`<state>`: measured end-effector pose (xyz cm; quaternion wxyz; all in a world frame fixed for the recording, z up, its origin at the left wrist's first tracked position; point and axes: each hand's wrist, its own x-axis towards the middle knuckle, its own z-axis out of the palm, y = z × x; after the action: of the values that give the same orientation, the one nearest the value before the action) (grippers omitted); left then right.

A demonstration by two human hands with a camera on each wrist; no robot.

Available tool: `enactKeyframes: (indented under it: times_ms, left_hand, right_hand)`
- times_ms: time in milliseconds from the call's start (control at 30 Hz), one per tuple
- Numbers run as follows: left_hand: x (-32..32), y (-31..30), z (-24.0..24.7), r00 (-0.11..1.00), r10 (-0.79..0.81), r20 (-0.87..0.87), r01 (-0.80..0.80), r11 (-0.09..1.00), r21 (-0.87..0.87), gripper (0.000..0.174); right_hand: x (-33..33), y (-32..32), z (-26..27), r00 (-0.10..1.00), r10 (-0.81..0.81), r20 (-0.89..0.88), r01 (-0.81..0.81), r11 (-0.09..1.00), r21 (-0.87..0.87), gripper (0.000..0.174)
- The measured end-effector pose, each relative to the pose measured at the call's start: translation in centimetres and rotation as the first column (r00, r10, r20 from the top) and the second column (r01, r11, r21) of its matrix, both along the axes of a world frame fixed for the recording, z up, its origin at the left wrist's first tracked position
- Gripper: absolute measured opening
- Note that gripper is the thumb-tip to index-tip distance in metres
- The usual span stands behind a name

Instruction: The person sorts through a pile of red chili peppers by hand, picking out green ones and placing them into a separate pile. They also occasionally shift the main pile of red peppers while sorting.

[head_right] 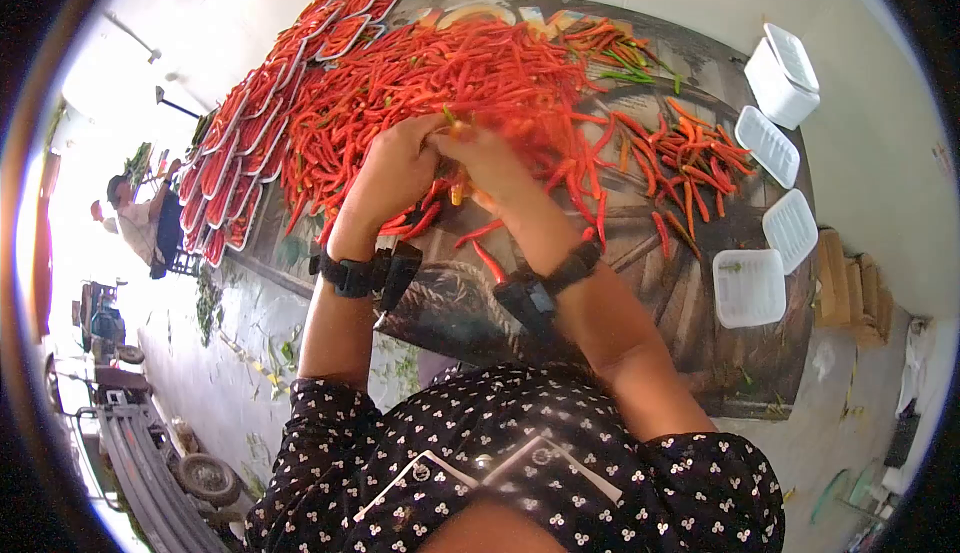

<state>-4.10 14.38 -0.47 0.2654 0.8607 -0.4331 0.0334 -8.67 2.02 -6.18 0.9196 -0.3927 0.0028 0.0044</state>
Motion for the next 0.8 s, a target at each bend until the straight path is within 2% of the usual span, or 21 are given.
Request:
enactKeyframes:
  times_ms: [67, 100, 167, 233, 267, 300, 367, 400, 467, 500, 567, 600, 633, 700, 733, 800]
  left_hand:
    - [-0.8, -0.5, 0.5, 0.978, 0.002, -0.210, -0.042, 0.982, -0.183, 0.035]
    - [-0.8, -0.6, 0.4, 0.978, -0.016, -0.210, -0.023, 0.983, -0.183, 0.035]
    - [-0.4, 0.0, 0.1, 0.979, -0.029, -0.200, -0.023, 0.968, -0.250, 0.033]
    - [-0.5, 1.2, 0.1, 0.979, -0.026, -0.201, -0.023, 0.970, -0.240, 0.033]
    - [-0.3, 1.9, 0.0, 0.965, 0.014, -0.263, -0.073, 0.974, -0.214, 0.032]
    - [-0.2, 2.5, -0.2, 0.945, 0.053, -0.324, -0.118, 0.976, -0.184, 0.030]
    - [0.4, 3.7, -0.7, 0.934, 0.132, -0.331, -0.174, 0.980, -0.099, 0.029]
    - [0.5, 4.2, -1.2, 0.920, 0.086, -0.383, -0.172, 0.966, -0.195, 0.028]
    - [0.6, 4.8, -1.5, 0.908, 0.092, -0.408, -0.176, 0.969, -0.174, 0.027]
    - [0.6, 4.8, -1.6, 0.897, 0.111, -0.428, -0.192, 0.970, -0.151, 0.027]
    - [0.5, 4.3, -1.5, 0.894, 0.089, -0.440, -0.180, 0.969, -0.169, 0.027]
    - [0.3, 3.8, -1.3, 0.879, 0.067, -0.473, -0.180, 0.963, -0.198, 0.026]
    - [0.1, 3.4, -1.2, 0.862, 0.044, -0.504, -0.182, 0.957, -0.227, 0.026]
    - [0.2, 2.4, -1.2, 0.865, 0.004, -0.501, -0.149, 0.957, -0.249, 0.025]
    - [0.3, 1.8, -1.2, 0.869, -0.030, -0.494, -0.121, 0.955, -0.271, 0.024]
    - [0.8, 0.6, -2.0, 0.885, -0.075, -0.459, -0.078, 0.949, -0.305, 0.023]
  right_hand:
    - [-0.2, -0.9, 0.6, 0.996, -0.076, -0.038, 0.074, 0.996, -0.041, 0.016]
    - [-0.3, -1.7, 1.2, 0.995, -0.094, -0.038, 0.093, 0.995, -0.041, 0.016]
    - [-0.7, -4.1, 2.3, 0.971, -0.222, -0.084, 0.187, 0.933, -0.306, 0.018]
    - [-1.2, -7.8, 2.5, 0.960, -0.277, -0.039, 0.221, 0.837, -0.500, 0.017]
    - [-2.0, -9.7, 3.0, 0.958, -0.288, 0.003, 0.234, 0.772, -0.591, 0.020]
    - [-2.8, -11.6, 3.2, 0.952, -0.306, -0.001, 0.246, 0.766, -0.594, 0.020]
    - [-4.4, -15.1, 3.5, 0.899, -0.433, 0.061, 0.298, 0.507, -0.809, 0.028]
    - [-5.3, -16.7, 3.9, 0.893, -0.446, 0.056, 0.301, 0.501, -0.811, 0.028]
    - [-6.5, -19.5, 4.7, 0.871, -0.481, -0.098, -0.014, 0.176, -0.984, 0.036]
    - [-6.7, -21.0, 4.5, 0.867, -0.489, -0.100, -0.016, 0.174, -0.985, 0.036]
    - [-6.8, -22.4, 4.5, 0.902, -0.422, -0.089, -0.186, -0.194, -0.963, 0.037]
    - [-7.4, -21.7, 5.6, 0.821, -0.520, -0.237, -0.263, 0.025, -0.964, 0.034]
    - [-7.2, -22.8, 5.4, 0.817, -0.525, -0.238, -0.265, 0.025, -0.964, 0.034]
    - [-6.4, -24.1, 5.8, 0.921, -0.389, -0.012, -0.147, -0.317, -0.937, 0.033]
    - [-6.3, -24.9, 6.2, 0.904, -0.426, 0.030, -0.159, -0.402, -0.902, 0.026]
    - [-5.1, -25.9, 6.9, 0.910, -0.407, 0.082, -0.106, -0.418, -0.902, 0.024]
